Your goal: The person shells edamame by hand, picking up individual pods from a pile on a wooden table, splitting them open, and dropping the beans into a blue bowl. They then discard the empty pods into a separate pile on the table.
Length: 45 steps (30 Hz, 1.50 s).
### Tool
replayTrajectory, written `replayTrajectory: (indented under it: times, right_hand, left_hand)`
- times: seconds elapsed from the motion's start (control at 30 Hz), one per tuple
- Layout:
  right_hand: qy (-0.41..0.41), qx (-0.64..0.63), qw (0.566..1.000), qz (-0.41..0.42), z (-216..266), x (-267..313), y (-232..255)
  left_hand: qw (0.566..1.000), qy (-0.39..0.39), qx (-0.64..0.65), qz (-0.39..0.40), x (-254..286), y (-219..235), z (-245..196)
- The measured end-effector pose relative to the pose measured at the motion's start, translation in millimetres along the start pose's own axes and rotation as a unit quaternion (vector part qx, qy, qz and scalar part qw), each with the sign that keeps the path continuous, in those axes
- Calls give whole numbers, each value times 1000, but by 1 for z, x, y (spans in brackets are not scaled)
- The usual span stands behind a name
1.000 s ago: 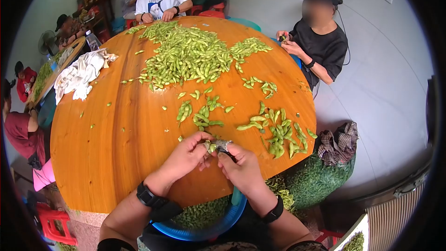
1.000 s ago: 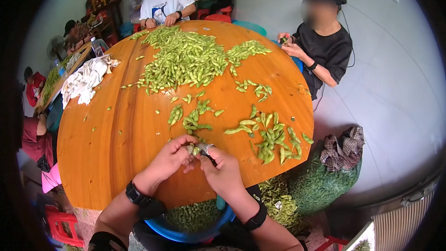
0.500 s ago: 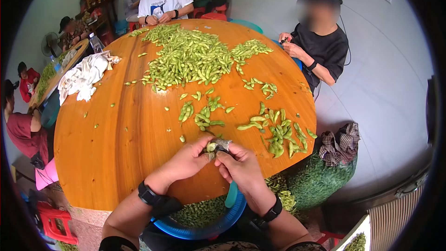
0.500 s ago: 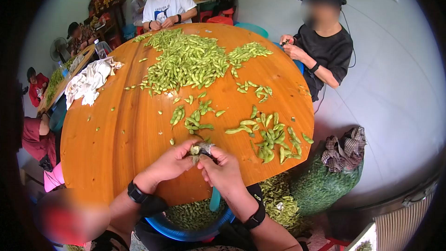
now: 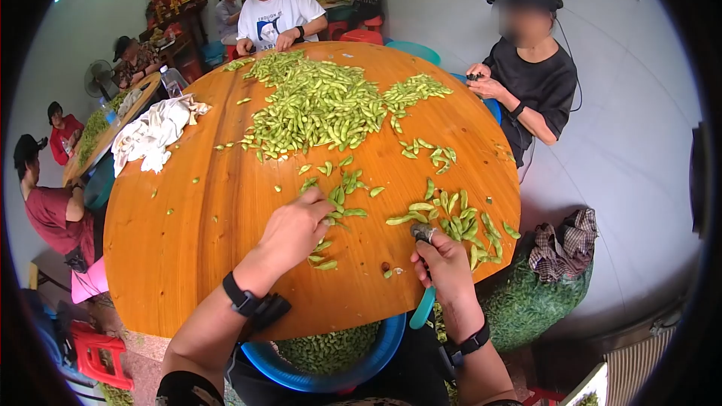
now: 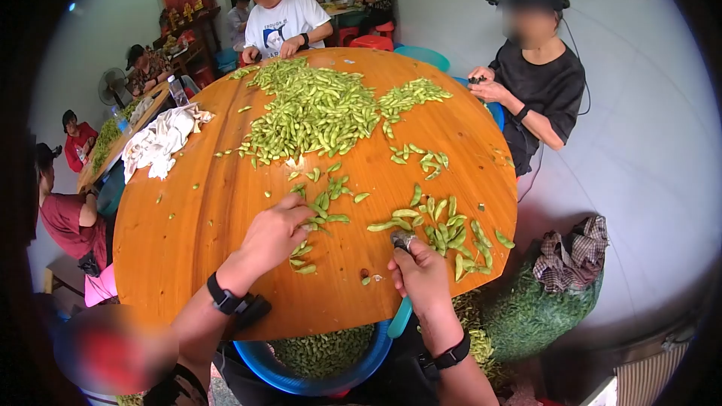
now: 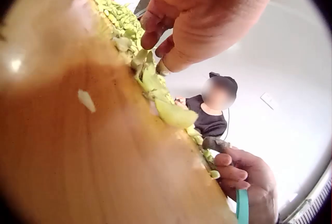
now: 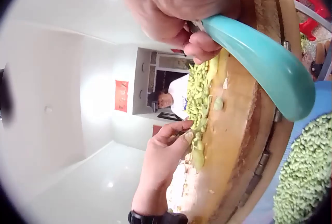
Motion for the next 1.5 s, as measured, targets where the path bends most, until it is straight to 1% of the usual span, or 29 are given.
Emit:
replayTrajectory:
  times: [0.07,0.17,0.2,0.23,0.27,0.37,0.4,0.43,0.47,0.5,0.53,0.57,0.6,0.67,0.7,0.77,0.8,0.87,1.0,1.07,1.17,1.2,1.27,1.3,1.33,1.37,1.4,1.47,1.5]
  right_hand:
    - [8,-1,1000,4,0,0,-1]
    - [3,31,999,18,1,3,-2]
    - [2,31,999,18,1,4,-4]
    - [11,49,998,36,4,6,-10]
    - [20,66,996,54,8,9,-17]
    - [19,49,995,87,16,17,-44]
    - [15,39,994,105,17,19,-55]
    - [6,36,992,125,15,20,-65]
    - [5,34,992,124,14,21,-71]
    - [0,28,990,141,11,22,-79]
    - [-5,23,987,158,10,23,-86]
    - [-7,15,987,161,9,26,-89]
    - [-8,17,987,161,8,27,-91]
    - [-5,17,985,174,4,31,-94]
    - [-6,20,985,172,3,32,-94]
    - [3,27,988,153,4,35,-93]
    - [2,30,988,152,3,36,-94]
    - [23,28,992,122,5,38,-94]
    - [24,27,993,111,-5,35,-100]
    - [25,12,996,83,-6,33,-99]
    - [8,-14,997,70,-6,30,-101]
    - [7,-13,997,70,-7,29,-100]
    - [-21,-77,991,111,-11,27,-103]
    - [-21,-77,991,112,-11,25,-100]
    - [-34,-85,987,130,-11,23,-101]
    - [-46,-92,983,149,-11,21,-103]
    - [-43,-92,983,151,-8,20,-103]
    - [-46,-52,987,142,-5,19,-100]
    - [-43,-51,988,143,-3,20,-102]
  left_hand:
    - [1000,-15,-20,16,-9,-10,6]
    - [1000,-7,5,25,-13,-16,15]
    - [1000,10,-14,8,-12,-14,18]
    - [999,27,-34,-9,-11,-12,21]
    - [999,26,-35,-8,-8,-11,18]
    - [999,35,-25,-19,9,-7,6]
    - [993,22,108,-31,16,-10,1]
    - [970,10,238,-42,23,-11,-4]
    - [970,10,238,-41,29,-13,-9]
    - [944,60,325,-23,35,-22,-5]
    - [906,109,409,-5,41,-32,-1]
    - [913,82,399,-9,43,-31,-5]
    - [912,82,401,-9,46,-33,-2]
    - [956,8,293,10,50,-32,-10]
    - [955,7,297,10,51,-32,-11]
    - [981,-55,187,11,53,-28,-29]
    - [980,-56,190,10,54,-29,-29]
    - [983,-69,172,0,55,-28,-32]
    - [984,-49,173,4,57,-28,-28]
    - [983,-72,171,-17,57,-25,-29]
    - [977,-102,184,-26,57,-24,-27]
    - [977,-102,185,-26,56,-24,-22]
    - [959,-59,274,27,54,-34,-9]
    - [960,-59,274,27,54,-33,-9]
    - [921,10,387,49,53,-39,0]
    - [864,78,493,69,53,-47,7]
    - [865,76,491,67,52,-45,7]
    - [765,143,623,86,52,-57,12]
    - [766,139,622,84,51,-57,11]
Point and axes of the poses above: each hand's wrist, its own x-axis away from the middle knuckle, its own y-axis out of the back of the hand, z = x × y, the point moved 10 cm from there along -x, towards the middle knuckle, and after that the axes turned 13 degrees about x, right-handed, at the moved point
